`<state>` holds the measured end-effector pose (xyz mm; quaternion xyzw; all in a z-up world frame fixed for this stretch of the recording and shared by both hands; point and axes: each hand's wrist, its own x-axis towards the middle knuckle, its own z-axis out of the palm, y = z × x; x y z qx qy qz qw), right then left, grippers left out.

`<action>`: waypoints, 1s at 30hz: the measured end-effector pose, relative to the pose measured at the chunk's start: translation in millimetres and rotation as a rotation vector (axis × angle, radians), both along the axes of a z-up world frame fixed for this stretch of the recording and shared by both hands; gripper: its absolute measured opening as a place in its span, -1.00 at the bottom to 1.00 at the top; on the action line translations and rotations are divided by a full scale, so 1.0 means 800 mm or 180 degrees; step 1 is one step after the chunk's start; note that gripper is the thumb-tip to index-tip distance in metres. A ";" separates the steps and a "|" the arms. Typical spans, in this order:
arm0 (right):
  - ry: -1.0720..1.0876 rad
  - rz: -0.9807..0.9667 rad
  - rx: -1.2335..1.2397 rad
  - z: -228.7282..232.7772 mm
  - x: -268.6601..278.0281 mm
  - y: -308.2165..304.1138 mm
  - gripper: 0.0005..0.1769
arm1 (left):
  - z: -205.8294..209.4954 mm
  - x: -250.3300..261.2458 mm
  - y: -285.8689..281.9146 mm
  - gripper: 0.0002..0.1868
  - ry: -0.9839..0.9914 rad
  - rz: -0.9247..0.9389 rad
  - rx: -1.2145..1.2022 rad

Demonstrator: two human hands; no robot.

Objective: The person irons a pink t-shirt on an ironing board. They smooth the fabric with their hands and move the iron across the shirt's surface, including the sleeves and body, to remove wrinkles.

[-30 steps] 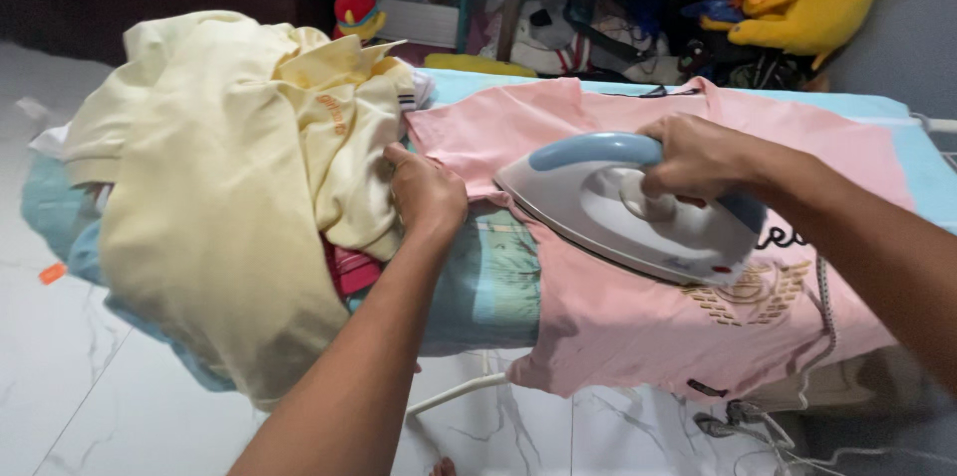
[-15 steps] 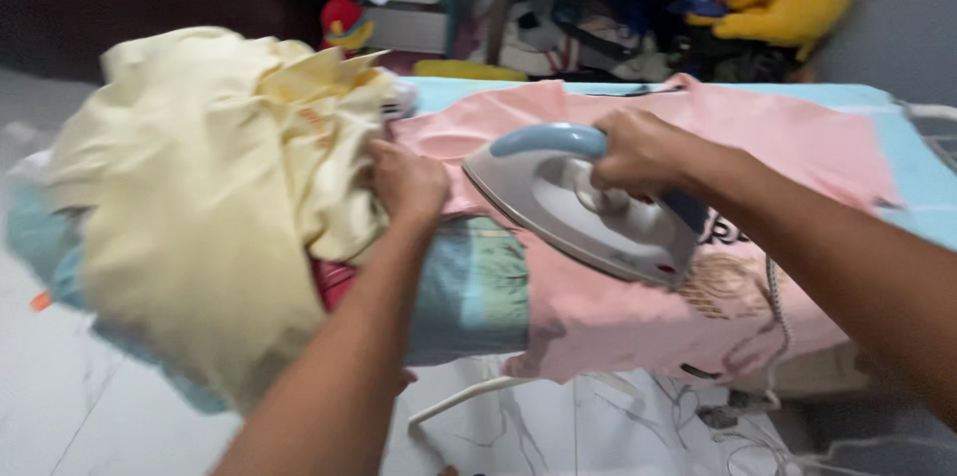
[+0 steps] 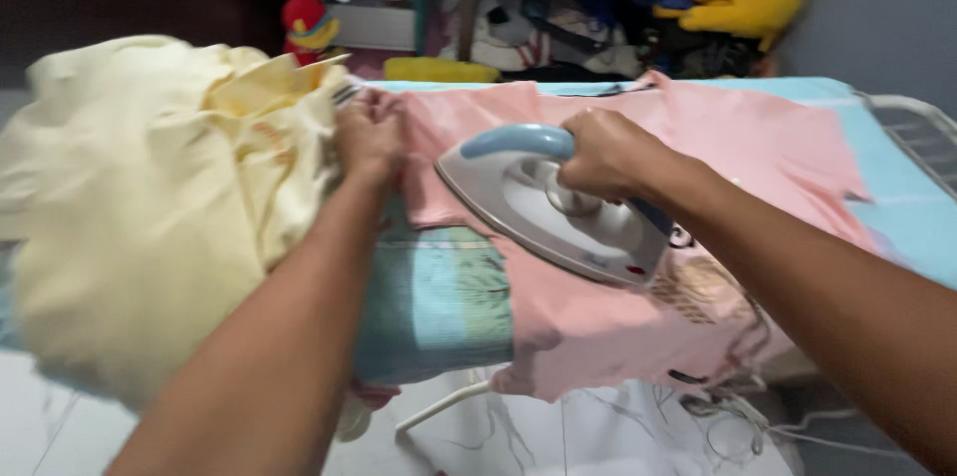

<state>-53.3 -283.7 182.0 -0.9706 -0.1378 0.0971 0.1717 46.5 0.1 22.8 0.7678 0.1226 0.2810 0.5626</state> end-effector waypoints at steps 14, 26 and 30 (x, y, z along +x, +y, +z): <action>0.0319 0.0404 -0.0022 0.006 0.041 0.061 -0.71 | 0.057 -0.068 0.008 -0.73 0.0181 0.0558 0.0753; 0.0224 0.0473 -0.0024 0.001 0.009 -0.045 -0.61 | 0.004 -0.015 0.006 -0.50 0.1004 0.0741 0.1068; -0.0009 0.1040 -0.0265 -0.007 0.047 -0.012 -0.61 | 0.022 -0.045 0.018 -0.74 0.0525 0.0438 0.0897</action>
